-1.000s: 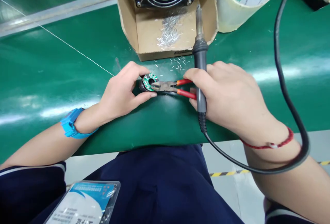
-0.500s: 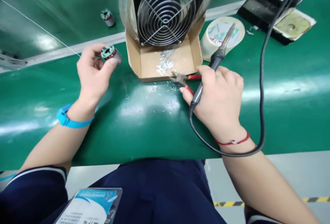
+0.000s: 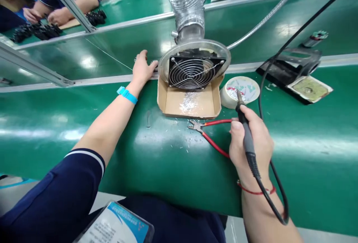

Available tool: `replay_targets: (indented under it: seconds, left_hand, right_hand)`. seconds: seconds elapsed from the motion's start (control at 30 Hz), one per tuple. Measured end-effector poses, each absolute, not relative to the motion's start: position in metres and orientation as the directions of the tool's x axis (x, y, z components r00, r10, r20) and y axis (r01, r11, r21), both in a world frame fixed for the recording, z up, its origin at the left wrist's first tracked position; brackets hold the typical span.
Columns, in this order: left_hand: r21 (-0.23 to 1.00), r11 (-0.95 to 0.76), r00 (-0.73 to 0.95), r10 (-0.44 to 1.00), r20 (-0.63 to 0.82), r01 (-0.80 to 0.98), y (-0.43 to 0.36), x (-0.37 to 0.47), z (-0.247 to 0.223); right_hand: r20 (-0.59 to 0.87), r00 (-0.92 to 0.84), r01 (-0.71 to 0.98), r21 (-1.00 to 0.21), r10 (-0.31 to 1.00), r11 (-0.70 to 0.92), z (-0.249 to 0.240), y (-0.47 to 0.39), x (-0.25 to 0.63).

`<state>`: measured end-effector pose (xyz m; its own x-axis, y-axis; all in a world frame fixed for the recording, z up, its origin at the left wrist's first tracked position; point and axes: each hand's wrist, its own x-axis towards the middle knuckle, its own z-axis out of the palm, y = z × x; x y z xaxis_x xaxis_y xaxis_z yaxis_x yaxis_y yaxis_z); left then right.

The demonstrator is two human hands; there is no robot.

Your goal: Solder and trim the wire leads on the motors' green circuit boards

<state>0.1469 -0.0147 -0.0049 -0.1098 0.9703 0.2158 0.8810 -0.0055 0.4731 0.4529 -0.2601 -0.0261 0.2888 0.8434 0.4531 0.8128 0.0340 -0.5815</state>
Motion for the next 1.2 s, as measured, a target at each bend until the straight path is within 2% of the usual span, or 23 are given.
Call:
replay_targets:
  seconds: [0.07, 0.13, 0.2, 0.3, 0.4, 0.5, 0.57, 0.67, 0.77, 0.83, 0.9, 1.0, 1.1, 1.2]
  left_hand:
    - [0.482, 0.047, -0.188, 0.950, 0.249, 0.875, -0.009, 0.129, -0.001]
    - [0.464, 0.096, -0.213, 0.955, 0.206, 0.881, -0.003, 0.109, 0.003]
    - [0.438, 0.113, -0.199, 0.967, 0.157, 0.892, 0.000, 0.092, 0.007]
    - [0.422, 0.065, -0.154, 0.971, 0.180, 0.904, -0.017, 0.080, 0.011]
    - [0.368, -0.060, -0.002, 0.986, 0.166, 0.928, -0.061, 0.083, 0.016]
    - [0.298, -0.185, 0.174, 0.983, 0.065, 0.937, -0.115, 0.088, 0.019]
    - [0.300, -0.254, 0.276, 0.961, -0.031, 0.920, -0.146, 0.091, 0.021]
    - [0.364, -0.344, 0.406, 0.907, -0.107, 0.865, -0.176, 0.097, 0.020]
    - [0.445, -0.392, 0.475, 0.876, -0.088, 0.805, -0.194, 0.110, 0.018]
    - [0.530, -0.418, 0.522, 0.851, -0.055, 0.738, -0.206, 0.123, 0.017]
    - [0.644, -0.405, 0.551, 0.834, -0.032, 0.649, -0.219, 0.137, 0.019]
    - [0.786, -0.358, 0.585, 0.811, -0.007, 0.505, -0.237, 0.154, 0.022]
    - [0.837, -0.394, 0.630, 0.773, 0.078, 0.380, -0.248, 0.165, 0.027]
    - [0.854, -0.397, 0.643, 0.759, 0.099, 0.337, -0.253, 0.170, 0.029]
  right_hand:
    - [0.446, 0.271, 0.810, -0.584, 0.853, 0.048, -0.025, -0.259, 0.454]
    - [0.441, 0.253, 0.811, -0.583, 0.861, 0.060, -0.024, -0.258, 0.454]
    - [0.446, 0.239, 0.817, -0.572, 0.863, 0.069, -0.023, -0.256, 0.453]
    - [0.451, 0.231, 0.828, -0.557, 0.862, 0.069, -0.022, -0.256, 0.453]
    - [0.427, 0.232, 0.823, -0.565, 0.874, 0.057, -0.022, -0.256, 0.453]
    - [0.414, 0.242, 0.814, -0.579, 0.878, 0.048, -0.025, -0.255, 0.453]
    - [0.436, 0.268, 0.801, -0.596, 0.859, 0.053, -0.026, -0.255, 0.451]
    - [0.529, 0.321, 0.771, -0.628, 0.785, 0.108, -0.023, -0.260, 0.442]
    - [0.627, 0.273, 0.737, -0.624, 0.730, 0.260, -0.010, -0.275, 0.423]
    - [0.568, 0.209, 0.616, -0.709, 0.796, 0.344, 0.002, -0.286, 0.409]
    - [0.449, 0.130, 0.456, -0.819, 0.884, 0.349, 0.013, -0.295, 0.395]
    - [0.360, 0.011, 0.386, -0.862, 0.933, 0.328, 0.027, -0.299, 0.382]
    - [0.321, -0.063, 0.341, -0.883, 0.945, 0.323, 0.034, -0.293, 0.376]
    - [0.268, -0.083, 0.258, -0.925, 0.960, 0.280, 0.036, -0.286, 0.374]
